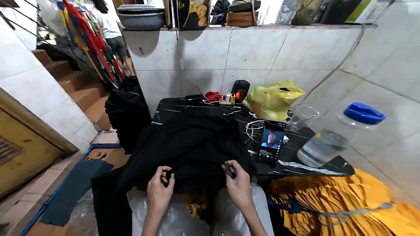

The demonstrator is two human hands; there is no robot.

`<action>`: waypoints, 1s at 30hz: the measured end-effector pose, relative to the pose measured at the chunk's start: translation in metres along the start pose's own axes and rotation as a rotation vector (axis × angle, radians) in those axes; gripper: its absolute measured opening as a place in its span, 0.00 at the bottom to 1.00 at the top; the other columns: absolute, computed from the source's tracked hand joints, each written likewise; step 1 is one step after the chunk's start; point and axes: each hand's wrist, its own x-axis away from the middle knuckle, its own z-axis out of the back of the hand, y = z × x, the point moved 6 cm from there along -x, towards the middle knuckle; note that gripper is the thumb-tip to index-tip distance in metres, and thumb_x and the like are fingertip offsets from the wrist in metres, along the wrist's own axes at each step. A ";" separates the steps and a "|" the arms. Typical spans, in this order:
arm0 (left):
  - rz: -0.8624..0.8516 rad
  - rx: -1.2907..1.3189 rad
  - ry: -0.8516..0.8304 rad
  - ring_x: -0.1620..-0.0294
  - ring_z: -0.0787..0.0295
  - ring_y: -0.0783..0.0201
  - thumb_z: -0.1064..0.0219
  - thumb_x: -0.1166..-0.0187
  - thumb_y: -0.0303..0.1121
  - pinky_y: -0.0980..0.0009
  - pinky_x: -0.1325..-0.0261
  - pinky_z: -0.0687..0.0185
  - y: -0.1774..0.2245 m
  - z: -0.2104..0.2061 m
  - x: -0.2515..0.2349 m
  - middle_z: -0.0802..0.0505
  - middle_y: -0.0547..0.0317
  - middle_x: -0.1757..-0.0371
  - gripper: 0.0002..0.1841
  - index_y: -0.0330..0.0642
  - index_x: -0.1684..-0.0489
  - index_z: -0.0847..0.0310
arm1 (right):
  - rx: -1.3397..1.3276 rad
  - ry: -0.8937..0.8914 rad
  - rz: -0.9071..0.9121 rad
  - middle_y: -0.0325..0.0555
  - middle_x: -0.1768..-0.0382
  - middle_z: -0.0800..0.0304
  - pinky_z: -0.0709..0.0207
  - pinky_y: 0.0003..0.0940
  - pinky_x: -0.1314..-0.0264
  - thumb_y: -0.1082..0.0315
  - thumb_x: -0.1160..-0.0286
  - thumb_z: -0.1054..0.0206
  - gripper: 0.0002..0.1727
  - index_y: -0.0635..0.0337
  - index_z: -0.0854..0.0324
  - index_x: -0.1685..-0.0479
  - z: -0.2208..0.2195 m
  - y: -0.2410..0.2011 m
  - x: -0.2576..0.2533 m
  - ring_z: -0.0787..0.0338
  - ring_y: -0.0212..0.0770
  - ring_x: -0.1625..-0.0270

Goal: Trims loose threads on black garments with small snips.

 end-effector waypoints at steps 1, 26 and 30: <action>-0.023 0.078 0.044 0.75 0.18 0.74 0.27 0.35 0.34 0.76 0.74 0.21 0.000 0.000 0.002 0.12 0.67 0.70 0.15 0.45 0.49 0.13 | -0.258 0.027 -0.047 0.41 0.69 0.11 0.18 0.28 0.64 0.70 0.17 0.35 0.07 0.62 0.14 0.50 0.001 0.008 -0.004 0.15 0.31 0.70; -0.503 -0.221 -0.289 0.27 0.17 0.55 0.26 0.27 0.53 0.37 0.27 0.30 0.054 -0.029 0.003 0.07 0.72 0.36 0.21 0.59 0.38 0.11 | -0.220 -0.050 0.047 0.42 0.55 0.12 0.18 0.24 0.61 0.56 0.31 0.22 0.23 0.63 0.20 0.45 -0.021 0.002 0.010 0.14 0.29 0.60; -0.436 -0.282 -0.079 0.36 0.17 0.52 0.30 0.26 0.56 0.43 0.35 0.28 0.005 0.028 -0.025 0.09 0.65 0.42 0.14 0.60 0.65 0.05 | 0.363 0.123 0.138 0.48 0.79 0.12 0.19 0.55 0.73 0.71 0.43 0.26 0.08 0.60 0.14 0.65 0.000 -0.002 0.005 0.10 0.51 0.75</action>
